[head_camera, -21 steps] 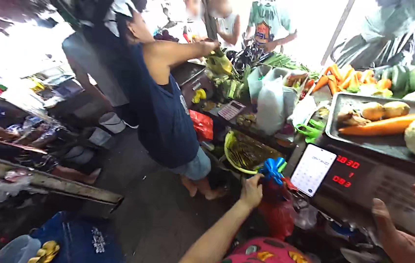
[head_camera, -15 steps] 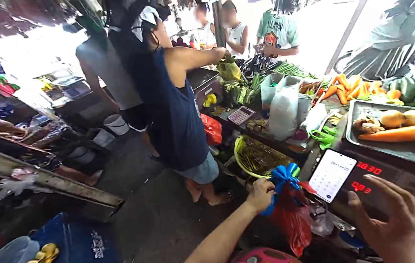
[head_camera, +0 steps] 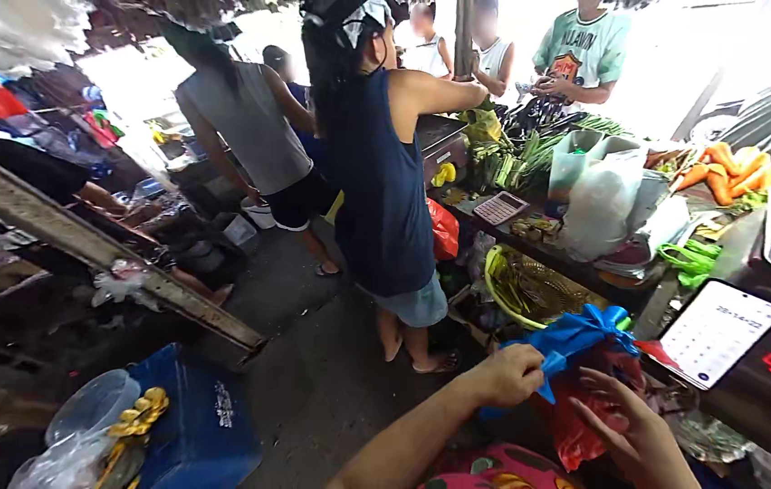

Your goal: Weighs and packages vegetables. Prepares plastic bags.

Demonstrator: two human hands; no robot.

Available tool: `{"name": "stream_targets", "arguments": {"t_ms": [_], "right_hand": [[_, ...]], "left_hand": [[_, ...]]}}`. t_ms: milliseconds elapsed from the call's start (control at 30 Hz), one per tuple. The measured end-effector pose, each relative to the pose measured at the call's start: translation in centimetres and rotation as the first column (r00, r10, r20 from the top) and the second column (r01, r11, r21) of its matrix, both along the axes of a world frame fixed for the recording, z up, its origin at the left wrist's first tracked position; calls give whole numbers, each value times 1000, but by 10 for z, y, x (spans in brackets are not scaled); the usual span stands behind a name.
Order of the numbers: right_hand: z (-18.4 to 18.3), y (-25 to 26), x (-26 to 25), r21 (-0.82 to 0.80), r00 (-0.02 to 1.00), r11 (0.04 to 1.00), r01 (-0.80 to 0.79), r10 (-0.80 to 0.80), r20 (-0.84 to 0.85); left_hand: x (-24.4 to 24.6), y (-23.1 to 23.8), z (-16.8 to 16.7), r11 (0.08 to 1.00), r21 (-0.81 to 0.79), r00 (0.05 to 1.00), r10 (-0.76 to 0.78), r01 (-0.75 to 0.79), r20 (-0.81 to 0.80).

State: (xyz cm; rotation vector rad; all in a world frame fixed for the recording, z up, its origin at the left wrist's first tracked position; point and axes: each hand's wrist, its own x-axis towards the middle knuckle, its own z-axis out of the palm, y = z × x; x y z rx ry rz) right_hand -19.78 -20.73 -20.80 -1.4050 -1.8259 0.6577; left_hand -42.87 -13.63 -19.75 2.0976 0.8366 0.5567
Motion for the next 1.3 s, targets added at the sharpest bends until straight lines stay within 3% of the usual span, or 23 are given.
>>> {"name": "stream_targets", "arguments": {"t_ms": [100, 200, 267, 333, 400, 533, 600, 733, 833, 933, 1033, 1133, 1200, 1300], "right_hand": [[17, 4, -36, -164, 921, 981, -105, 34, -388], [44, 16, -65, -79, 771, 974, -214, 119, -626], [60, 28, -73, 88, 790, 966, -242, 249, -560], [74, 39, -81, 246, 875, 936, -250, 328, -358], [85, 45, -93, 337, 903, 882, -329, 398, -161], [102, 50, -122, 339, 768, 690, -640, 589, 252], [113, 55, -131, 339, 745, 664, -666, 567, 353], [125, 73, -132, 350, 788, 707, -615, 525, 322], [128, 83, -140, 449, 816, 681, -578, 485, 314], [129, 85, -157, 544, 882, 708, -450, 257, 396], [122, 65, -176, 468, 882, 780, -416, 222, 415], [82, 36, -194, 438, 820, 720, -538, 328, 468], [61, 43, -192, 465, 842, 722, -513, 317, 437], [60, 57, -181, 476, 875, 753, -453, 274, 399]], "left_hand": [[-19, -22, 47, 989, 88, 934, 81, -119, 349], [-41, -38, 69, 951, 217, 871, 92, -220, 482], [-62, -50, 73, 949, 176, 847, 140, -263, 512], [-87, -63, 76, 969, 43, 850, 191, -243, 491], [-105, -72, 73, 962, 11, 853, 237, -273, 465], [-122, -76, 61, 911, 227, 893, 243, -345, 380], [-129, -80, 60, 920, 242, 916, 218, -308, 335], [-151, -87, 66, 983, -68, 897, 185, -172, 402], [-155, -92, 66, 925, -381, 852, 209, -12, 481], [-136, -92, 66, 691, -722, 725, 516, -38, 456], [-114, -87, 71, 525, -846, 487, 765, -93, 422], [-101, -85, 81, 564, -825, 259, 791, 39, 554], [-102, -87, 83, 614, -767, 235, 730, 187, 642], [-101, -83, 76, 677, -686, 215, 652, 267, 727]]}}
